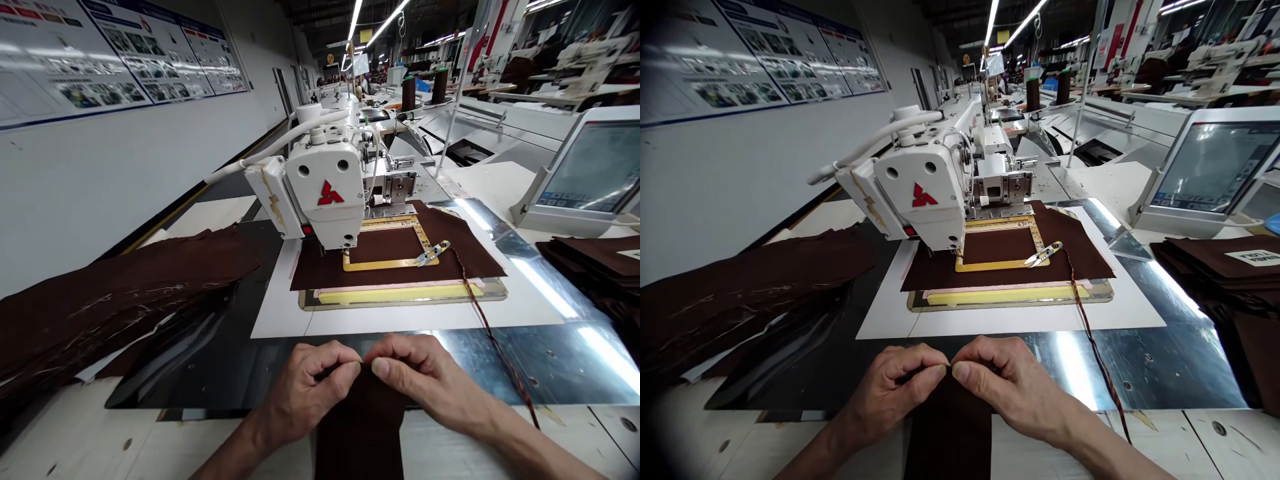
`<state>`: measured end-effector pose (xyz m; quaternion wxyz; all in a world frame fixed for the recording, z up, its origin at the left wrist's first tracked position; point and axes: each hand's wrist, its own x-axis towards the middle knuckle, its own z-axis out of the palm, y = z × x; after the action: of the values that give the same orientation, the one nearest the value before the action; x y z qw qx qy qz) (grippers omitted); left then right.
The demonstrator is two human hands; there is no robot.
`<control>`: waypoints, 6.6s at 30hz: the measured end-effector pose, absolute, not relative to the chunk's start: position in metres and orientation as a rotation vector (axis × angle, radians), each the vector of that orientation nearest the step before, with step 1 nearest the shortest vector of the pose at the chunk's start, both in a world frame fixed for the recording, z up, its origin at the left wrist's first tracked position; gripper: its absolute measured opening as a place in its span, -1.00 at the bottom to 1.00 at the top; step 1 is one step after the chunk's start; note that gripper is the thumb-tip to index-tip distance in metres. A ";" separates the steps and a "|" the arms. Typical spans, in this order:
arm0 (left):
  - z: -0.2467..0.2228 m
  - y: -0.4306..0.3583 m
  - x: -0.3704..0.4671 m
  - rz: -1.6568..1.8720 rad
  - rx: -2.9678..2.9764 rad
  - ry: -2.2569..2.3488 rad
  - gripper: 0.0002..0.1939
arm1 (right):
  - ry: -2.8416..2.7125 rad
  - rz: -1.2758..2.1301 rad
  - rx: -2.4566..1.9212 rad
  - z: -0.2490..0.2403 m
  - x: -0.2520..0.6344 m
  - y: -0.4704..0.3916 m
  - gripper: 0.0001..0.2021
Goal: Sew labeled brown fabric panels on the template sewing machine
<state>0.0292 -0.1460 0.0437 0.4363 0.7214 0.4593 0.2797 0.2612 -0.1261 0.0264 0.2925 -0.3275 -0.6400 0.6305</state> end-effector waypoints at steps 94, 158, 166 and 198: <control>0.058 -0.134 0.021 0.335 1.655 1.246 -0.77 | -1.946 1.559 -0.963 0.023 0.256 -0.130 -0.86; 0.049 -0.138 0.019 0.537 1.417 1.218 -0.73 | -1.479 1.995 -0.829 0.017 0.252 -0.127 -0.69; 0.051 -0.148 0.029 0.526 1.719 1.336 -0.87 | -1.516 1.939 -0.894 0.017 0.251 -0.127 -0.75; 0.055 -0.144 0.019 0.349 2.764 1.116 -0.83 | -1.791 1.793 -0.922 0.025 0.256 -0.127 -0.81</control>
<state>0.0193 -0.1439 0.0553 0.0701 0.9188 0.3708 0.1159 0.2565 -0.1265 0.0250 0.2206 -0.3333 -0.6479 0.6484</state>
